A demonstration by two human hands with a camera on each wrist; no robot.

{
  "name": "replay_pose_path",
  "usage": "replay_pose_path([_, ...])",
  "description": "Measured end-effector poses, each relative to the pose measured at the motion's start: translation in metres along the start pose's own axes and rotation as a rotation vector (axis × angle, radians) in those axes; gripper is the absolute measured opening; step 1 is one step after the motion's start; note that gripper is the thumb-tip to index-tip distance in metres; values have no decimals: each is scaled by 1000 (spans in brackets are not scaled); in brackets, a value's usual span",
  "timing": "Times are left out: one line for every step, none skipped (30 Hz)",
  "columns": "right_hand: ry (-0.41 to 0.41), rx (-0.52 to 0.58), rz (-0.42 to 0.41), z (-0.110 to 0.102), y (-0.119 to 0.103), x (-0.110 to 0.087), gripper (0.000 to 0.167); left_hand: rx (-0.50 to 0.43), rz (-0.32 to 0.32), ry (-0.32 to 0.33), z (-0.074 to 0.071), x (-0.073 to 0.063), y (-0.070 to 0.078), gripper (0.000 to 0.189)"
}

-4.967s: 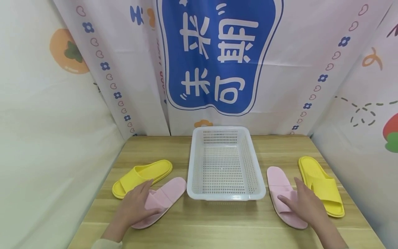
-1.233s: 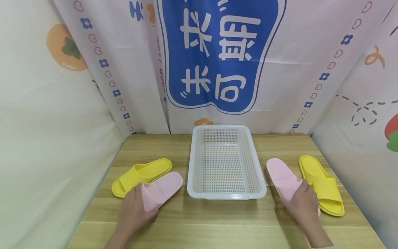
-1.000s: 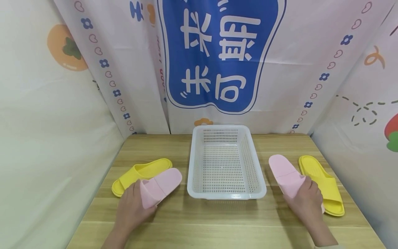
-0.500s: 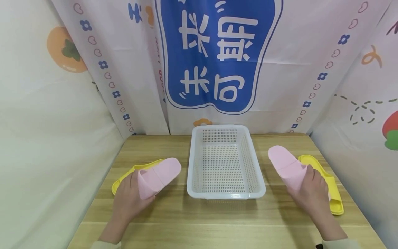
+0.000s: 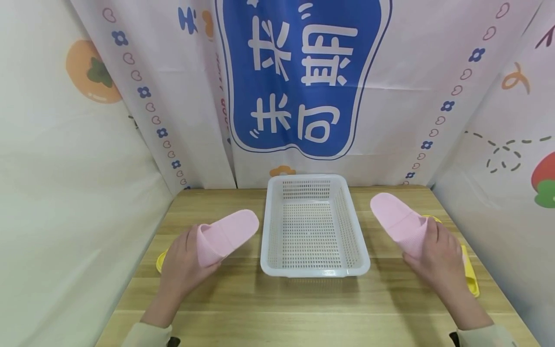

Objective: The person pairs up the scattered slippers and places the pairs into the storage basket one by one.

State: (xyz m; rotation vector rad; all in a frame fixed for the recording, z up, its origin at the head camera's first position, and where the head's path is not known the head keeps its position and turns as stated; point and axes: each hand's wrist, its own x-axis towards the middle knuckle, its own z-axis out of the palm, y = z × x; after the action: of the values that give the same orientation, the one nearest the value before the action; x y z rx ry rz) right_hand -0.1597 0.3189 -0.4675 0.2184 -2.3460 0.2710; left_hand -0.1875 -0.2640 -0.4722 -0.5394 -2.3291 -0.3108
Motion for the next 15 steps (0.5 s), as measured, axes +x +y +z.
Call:
replay_pose_path([0,-5,-12,-1,0,2,96,-4,4,2,0,3,1,101])
replay_pose_path([-2,-9,-23,-3,-1,3,96,-4,9,7,-1,6,2,100])
replay_pose_path([-5,-11,-31,-4,-1,5,96,-5,12,8,-1,9,3,99])
replay_pose_path([-7,-12,-37,-5,-1,6,95,-2,15,5,-2,12,4,98])
replay_pose_path([-7,-12,-47,-6,-1,8,95,-2,19,0,-2,15,5,97])
replay_pose_path([-6,-12,-56,-7,-1,10,94,1,26,-4,-2,18,6,97])
replay_pose_path([-1,-13,-69,-8,-1,12,92,3,33,-7,-3,21,7,96])
replay_pose_path([4,-12,-82,-8,-2,14,91,7,42,-9,-3,24,8,95])
replay_pose_path([11,-15,-97,-9,-2,16,89,6,52,-10,-3,27,9,95])
replay_pose_path([19,-17,-114,-10,-2,18,88,10,65,-9,-3,30,10,95])
replay_pose_path([27,-17,-130,-10,-2,20,87,10,78,-6,-2,33,11,96])
replay_pose_path([36,-16,-146,-10,-2,22,85,10,90,-1,-2,35,11,97])
replay_pose_path([42,-16,-159,-11,-3,24,84,9,102,3,-1,38,12,98])
replay_pose_path([48,-15,-172,-12,-4,25,84,10,115,10,0,40,12,99])
replay_pose_path([54,-13,-182,-12,-4,26,83,8,125,13,1,42,13,99])
